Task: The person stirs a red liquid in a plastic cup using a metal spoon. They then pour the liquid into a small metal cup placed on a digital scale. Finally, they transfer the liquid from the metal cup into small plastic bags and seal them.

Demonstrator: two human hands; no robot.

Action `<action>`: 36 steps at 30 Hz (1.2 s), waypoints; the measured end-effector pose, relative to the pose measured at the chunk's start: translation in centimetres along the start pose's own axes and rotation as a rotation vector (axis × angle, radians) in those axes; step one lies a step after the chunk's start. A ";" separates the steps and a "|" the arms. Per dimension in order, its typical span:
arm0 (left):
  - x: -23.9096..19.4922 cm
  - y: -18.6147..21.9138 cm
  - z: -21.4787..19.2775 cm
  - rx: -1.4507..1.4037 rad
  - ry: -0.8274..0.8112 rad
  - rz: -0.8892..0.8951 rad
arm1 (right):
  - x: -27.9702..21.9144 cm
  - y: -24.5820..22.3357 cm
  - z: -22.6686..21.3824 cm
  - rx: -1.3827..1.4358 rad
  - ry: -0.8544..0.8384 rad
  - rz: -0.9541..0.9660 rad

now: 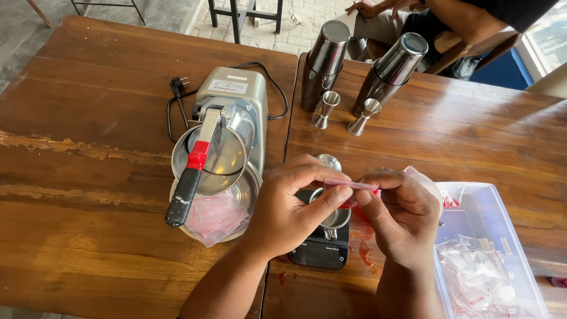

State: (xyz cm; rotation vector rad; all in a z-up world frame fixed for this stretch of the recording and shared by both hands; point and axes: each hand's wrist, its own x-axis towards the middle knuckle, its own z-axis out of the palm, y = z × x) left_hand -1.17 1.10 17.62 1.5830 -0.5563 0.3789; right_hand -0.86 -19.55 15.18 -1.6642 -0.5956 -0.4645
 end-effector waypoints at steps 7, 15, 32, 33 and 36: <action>0.1 0.2 0.0 -0.062 -0.036 0.011 | -0.3 -0.3 0.1 0.036 0.003 0.052; 0.0 0.5 0.2 -0.048 -0.040 0.030 | 0.1 -1.0 0.5 0.069 -0.020 -0.056; -0.6 0.5 0.5 -0.092 -0.056 0.027 | -0.7 -1.2 0.0 0.168 0.013 -0.044; -0.7 0.1 0.8 -0.135 -0.046 0.008 | -0.7 -0.9 -0.1 0.188 0.015 -0.030; -0.8 0.1 1.6 -0.049 0.021 0.086 | 0.0 -1.0 0.2 0.193 0.012 -0.080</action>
